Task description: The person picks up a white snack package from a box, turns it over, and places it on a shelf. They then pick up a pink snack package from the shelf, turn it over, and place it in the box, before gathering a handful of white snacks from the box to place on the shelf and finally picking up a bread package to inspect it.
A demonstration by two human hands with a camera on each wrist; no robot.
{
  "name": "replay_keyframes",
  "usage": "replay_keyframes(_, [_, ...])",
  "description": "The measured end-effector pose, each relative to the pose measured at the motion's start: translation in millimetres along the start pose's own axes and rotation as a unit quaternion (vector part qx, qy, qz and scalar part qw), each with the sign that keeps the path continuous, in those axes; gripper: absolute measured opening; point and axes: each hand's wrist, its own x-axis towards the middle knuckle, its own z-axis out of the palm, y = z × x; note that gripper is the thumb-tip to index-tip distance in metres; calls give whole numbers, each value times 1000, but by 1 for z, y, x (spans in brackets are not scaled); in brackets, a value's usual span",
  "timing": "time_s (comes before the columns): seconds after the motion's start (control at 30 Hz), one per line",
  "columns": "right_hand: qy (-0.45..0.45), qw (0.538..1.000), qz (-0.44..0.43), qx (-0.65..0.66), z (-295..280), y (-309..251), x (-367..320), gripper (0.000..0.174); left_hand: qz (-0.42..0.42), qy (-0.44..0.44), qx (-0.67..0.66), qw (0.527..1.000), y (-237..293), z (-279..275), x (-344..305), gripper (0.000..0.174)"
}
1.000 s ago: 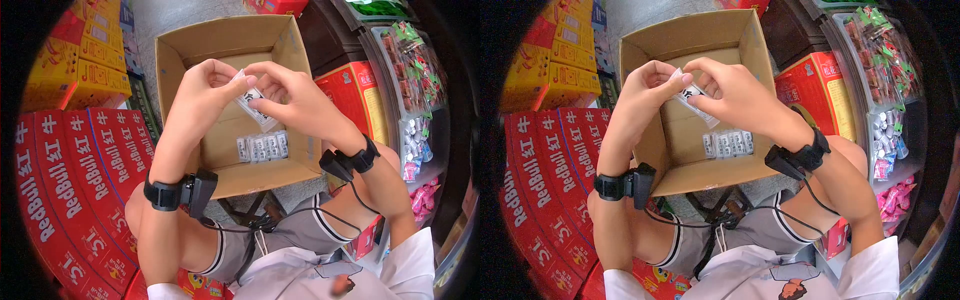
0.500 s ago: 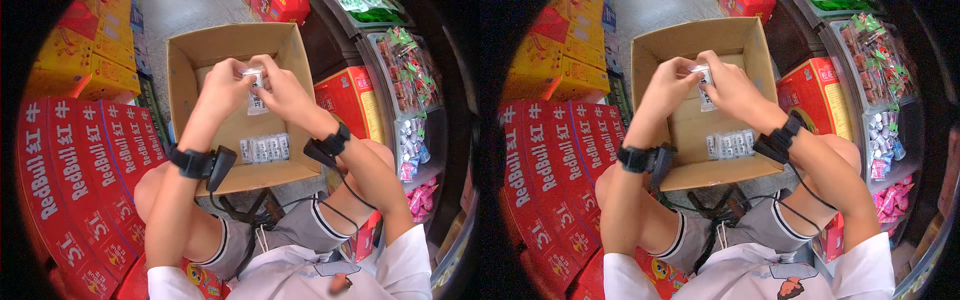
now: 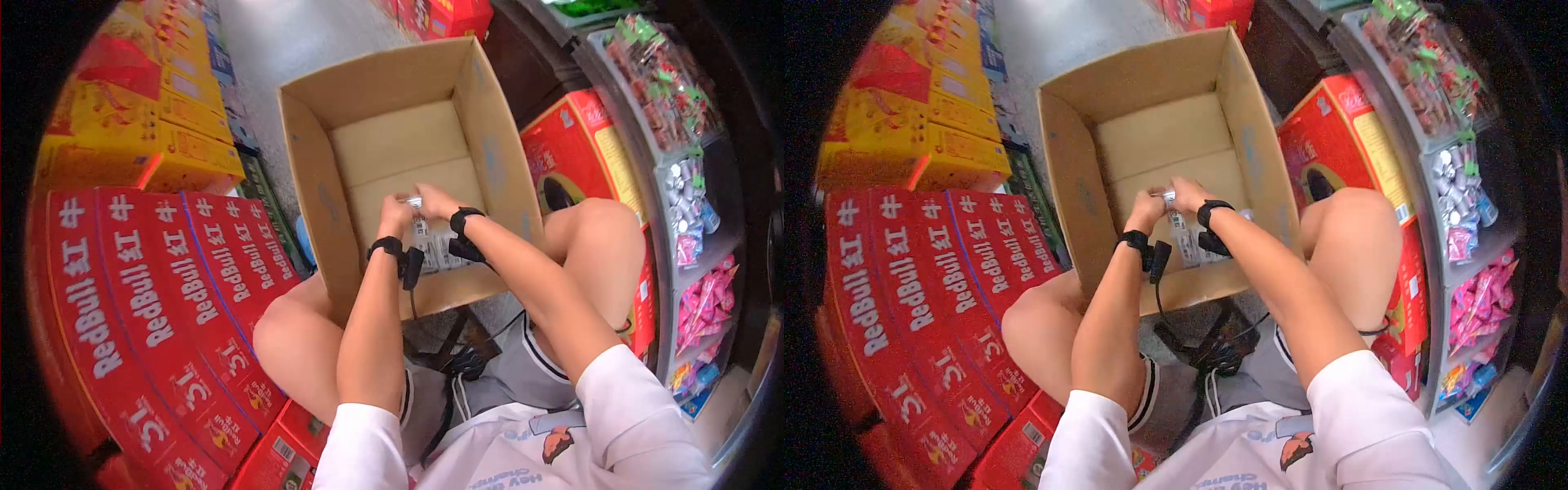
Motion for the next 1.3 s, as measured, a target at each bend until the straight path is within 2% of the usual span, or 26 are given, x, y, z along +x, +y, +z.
replay_keyframes(0.03, [-19,999,-26,-8,13,12,2,37,-9,25,-7,1000,-30,3,10,35])
replay_keyframes(0.07, [-29,998,-33,-37,26,24,0,36,-47,-3,5,999,-62,1,17,34])
replay_keyframes(0.13, [-52,992,-59,-98,46,35,-4,34,-119,-51,22,991,-92,-9,7,33])
replay_keyframes(0.17, [-70,991,-44,-109,55,38,-4,32,-139,-30,-58,988,-106,-2,-1,33])
replay_keyframes(0.27, [-100,984,-15,-145,74,40,-8,28,-180,7,-112,977,-129,6,-7,34])
replay_keyframes(0.3, [-98,983,-17,-156,82,39,-8,27,-119,24,-81,989,-203,17,26,40])
replay_keyframes(0.43, [-118,976,6,-183,94,34,-12,21,-184,-20,-63,981,-156,16,-5,47])
replay_keyframes(0.47, [-82,973,-21,-215,95,33,-16,21,-204,-35,-69,976,-149,16,-11,48])
replay_keyframes(0.53, [-7,958,-74,-279,96,34,-26,21,-236,-62,-86,966,-161,20,-8,48])
replay_keyframes(0.57, [-17,949,-70,-308,94,34,-28,21,-249,-75,-98,961,-176,24,-2,47])
replay_keyframes(0.67, [-32,925,-74,-372,92,41,-29,23,-249,-113,-104,956,-165,25,-1,45])
replay_keyframes(0.73, [-21,919,-100,-381,87,42,-30,23,-248,-126,-79,957,-146,21,-5,43])
replay_keyframes(0.8, [-42,942,-68,-325,74,32,-30,26,-256,-129,-32,958,-127,18,-6,41])
replay_keyframes(0.87, [-43,961,-53,-268,55,19,-31,27,-294,-160,-74,939,-180,4,31,34])
replay_keyframes(0.9, [-35,968,-55,-241,44,13,-30,27,-284,-149,-77,944,-176,4,36,33])
replay_keyframes(0.93, [-25,975,-56,-213,31,3,-31,27,-275,-138,-81,948,-155,2,32,33])
replay_keyframes(1.0, [-43,983,-54,-170,-7,-28,-42,26,-193,-60,-59,978,-105,10,20,32])
replay_keyframes(1.03, [-46,986,-49,-151,-30,-44,-48,25,-134,-92,-92,982,-104,13,40,36])
replay_keyframes(1.07, [-100,987,-63,-113,-46,-52,-44,23,-34,-156,-24,987,-91,2,64,39])
replay_keyframes(1.1, [-7,987,-103,-127,-66,-69,-60,23,31,-75,-119,990,-18,20,11,43])
replay_keyframes(1.13, [117,974,-173,-84,-60,-46,-39,21,66,-39,-146,986,37,32,-10,46])
replay_keyframes(1.17, [184,967,-165,-67,-91,-66,-58,17,166,-93,-87,978,79,30,-34,45])
replay_keyframes(1.2, [228,952,-188,-80,-116,-80,-82,16,148,-121,-122,974,106,35,-40,39])
replay_keyframes(1.23, [236,950,-183,-93,-140,-85,-98,16,188,-168,-162,954,133,44,-54,38])
replay_keyframes(1.27, [275,920,-220,-169,-172,-100,-141,16,223,-207,-138,942,166,56,-82,40])
replay_keyframes(1.3, [305,917,-200,-164,-191,-100,-162,18,255,-209,-120,936,200,70,-114,38])
